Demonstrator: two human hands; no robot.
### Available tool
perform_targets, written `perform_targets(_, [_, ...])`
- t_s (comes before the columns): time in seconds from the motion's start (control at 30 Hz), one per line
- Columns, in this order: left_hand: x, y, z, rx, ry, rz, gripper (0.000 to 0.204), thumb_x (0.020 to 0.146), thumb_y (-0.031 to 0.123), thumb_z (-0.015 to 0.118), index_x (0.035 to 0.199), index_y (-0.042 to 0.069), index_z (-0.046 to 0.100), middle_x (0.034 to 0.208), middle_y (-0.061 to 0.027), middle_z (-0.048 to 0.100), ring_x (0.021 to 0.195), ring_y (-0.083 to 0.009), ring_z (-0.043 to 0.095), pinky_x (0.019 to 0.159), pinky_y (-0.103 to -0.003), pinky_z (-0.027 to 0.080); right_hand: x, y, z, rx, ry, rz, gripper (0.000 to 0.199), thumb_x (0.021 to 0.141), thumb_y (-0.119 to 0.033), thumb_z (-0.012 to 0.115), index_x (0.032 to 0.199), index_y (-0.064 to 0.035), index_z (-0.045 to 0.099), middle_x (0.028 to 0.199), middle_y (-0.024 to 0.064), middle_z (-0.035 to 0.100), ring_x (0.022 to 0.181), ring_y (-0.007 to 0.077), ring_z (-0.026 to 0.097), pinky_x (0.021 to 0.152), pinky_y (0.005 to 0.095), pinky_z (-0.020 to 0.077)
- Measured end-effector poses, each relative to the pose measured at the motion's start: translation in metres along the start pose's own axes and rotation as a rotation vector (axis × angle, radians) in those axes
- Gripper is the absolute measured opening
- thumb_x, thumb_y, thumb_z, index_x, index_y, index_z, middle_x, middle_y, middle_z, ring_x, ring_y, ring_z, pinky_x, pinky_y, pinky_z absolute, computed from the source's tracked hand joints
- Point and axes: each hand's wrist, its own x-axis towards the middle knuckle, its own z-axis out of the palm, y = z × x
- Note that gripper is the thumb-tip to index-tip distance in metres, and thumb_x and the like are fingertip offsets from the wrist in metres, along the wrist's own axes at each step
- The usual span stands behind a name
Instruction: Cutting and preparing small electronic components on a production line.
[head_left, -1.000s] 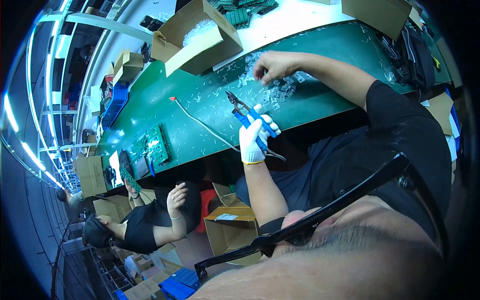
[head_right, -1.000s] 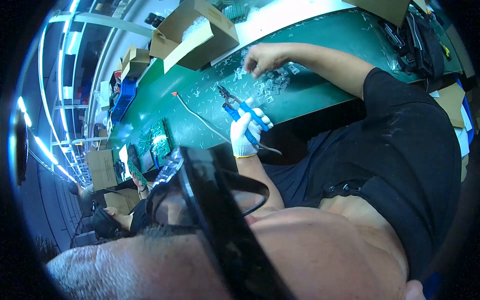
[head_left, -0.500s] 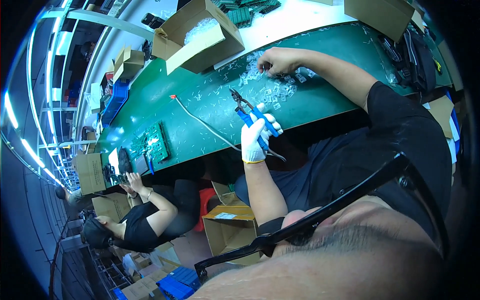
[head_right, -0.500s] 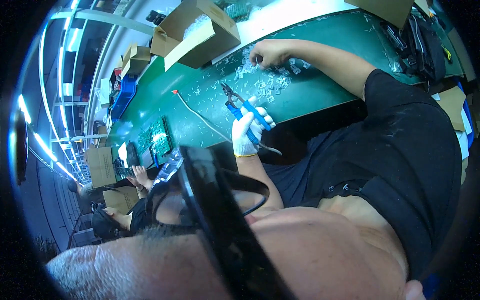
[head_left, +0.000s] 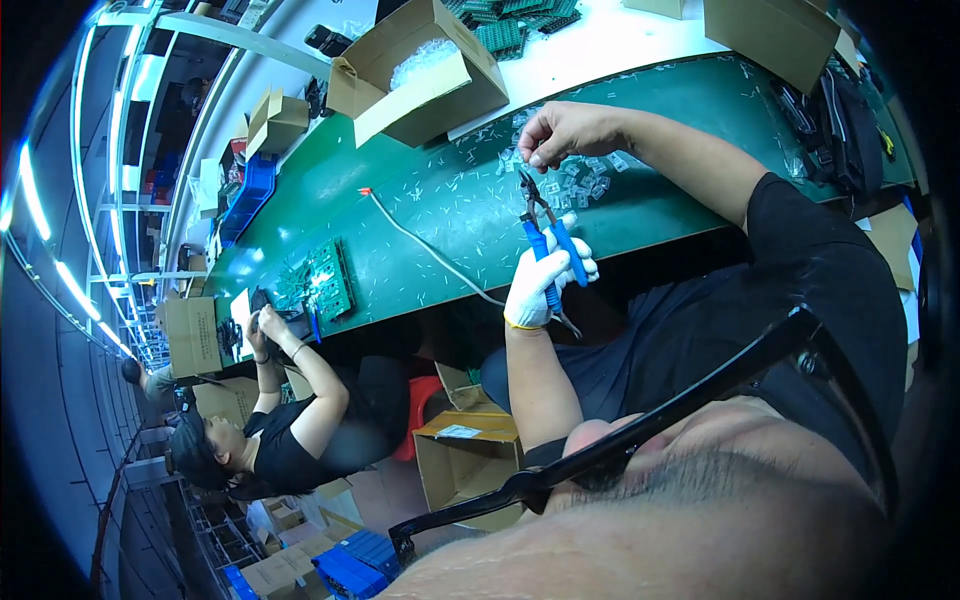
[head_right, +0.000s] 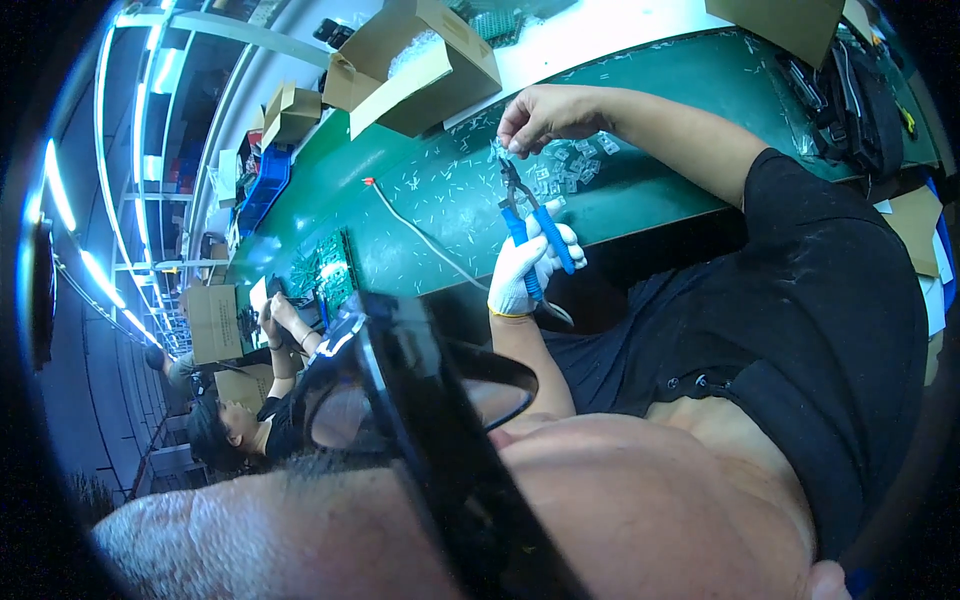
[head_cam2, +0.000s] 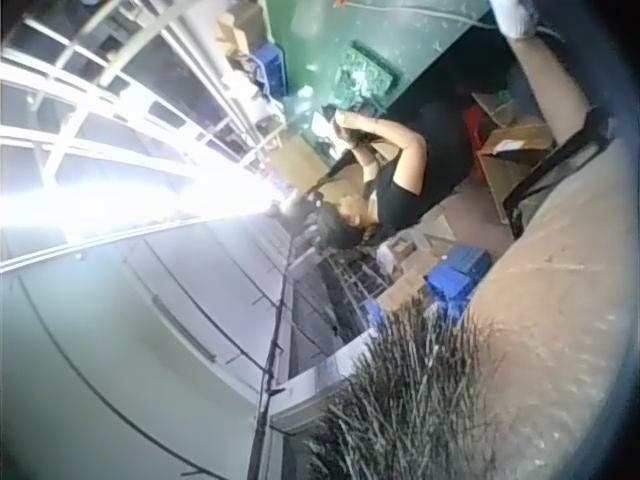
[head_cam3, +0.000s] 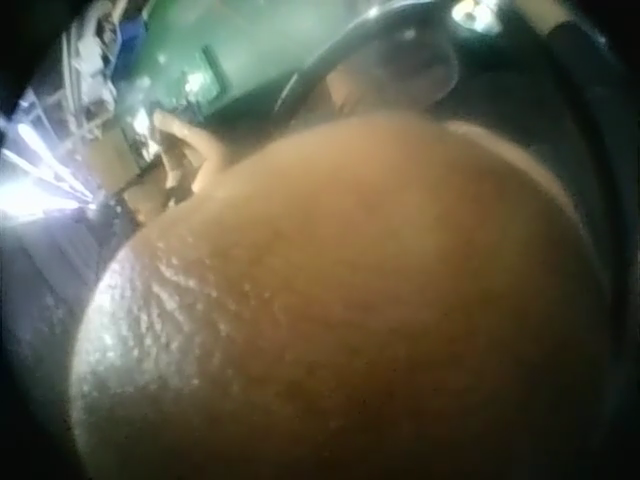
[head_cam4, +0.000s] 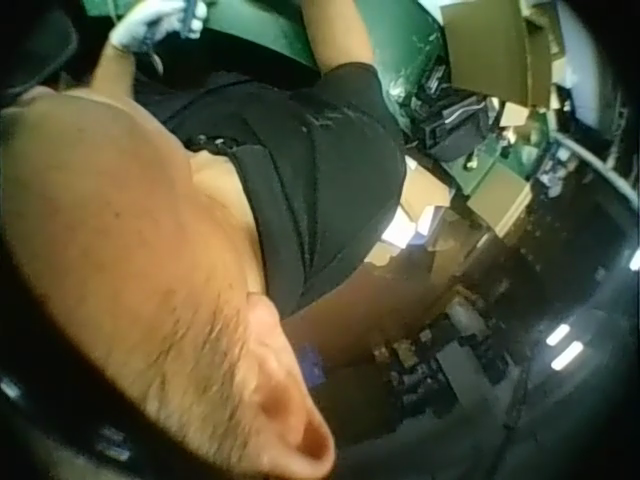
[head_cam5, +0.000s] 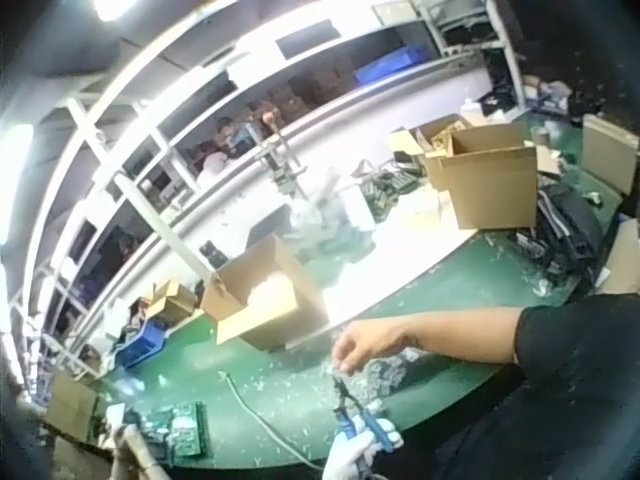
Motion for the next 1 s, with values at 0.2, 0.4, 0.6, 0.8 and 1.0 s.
perform_targets(0.2, [-0.001,0.0,0.001,-0.013,0.025,-0.024,0.072,0.094,0.016,0.067,0.152,-0.006,0.031,0.109,-0.0153,0.066,0.092,-0.0262,0.071,0.084,-0.042,0.06,0.002,0.005,0.006,-0.082,0.012,-0.035,0.009,0.088,-0.007,0.075,0.094,-0.0019,0.072,0.085,0.0054,0.07,0.078,0.0133,0.066,0.073,0.0282,0.0555])
perform_targets(0.4, [-0.002,0.007,0.012,0.175,0.187,-0.026,0.055,0.094,0.012,0.067,0.141,-0.006,0.045,0.09,-0.0108,0.067,0.072,-0.0211,0.069,0.064,-0.035,0.06,0.0,0.003,0.011,-0.107,0.063,-0.027,0.009,0.088,-0.007,0.075,0.094,-0.0005,0.072,0.087,0.0072,0.071,0.079,0.0151,0.067,0.074,0.0306,0.0558])
perform_targets(0.6, [-0.002,0.01,0.017,0.178,0.248,0.04,0.047,0.093,0.008,0.063,0.135,-0.01,0.05,0.081,-0.0101,0.065,0.063,-0.0195,0.066,0.055,-0.033,0.056,-0.001,0.002,0.003,-0.062,0.019,-0.019,0.01,0.088,-0.005,0.075,0.095,0.0004,0.071,0.088,0.0089,0.071,0.081,0.018,0.068,0.077,0.0335,0.0565])
perform_targets(0.8, [-0.001,0.007,-0.008,0.055,0.197,0.131,0.059,0.097,0.019,0.064,0.143,-0.009,0.041,0.093,-0.0144,0.067,0.077,-0.0257,0.069,0.066,-0.04,0.059,0.001,0.0,-0.018,-0.383,-0.016,0.026,0.016,0.082,-0.002,0.077,0.095,0.0012,0.069,0.089,0.0092,0.071,0.077,0.0186,0.067,0.072,0.0346,0.0566])
perform_targets(1.0, [-0.001,0.006,-0.009,0.044,0.195,0.128,0.06,0.097,0.018,0.063,0.145,-0.008,0.038,0.095,-0.0148,0.066,0.079,-0.0265,0.069,0.069,-0.042,0.059,0.002,0.0,-0.027,-0.978,-0.102,0.161,0.026,0.074,-0.004,0.078,0.099,-0.0006,0.073,0.092,0.0105,0.074,0.081,0.0225,0.069,0.074,0.0366,0.0557])
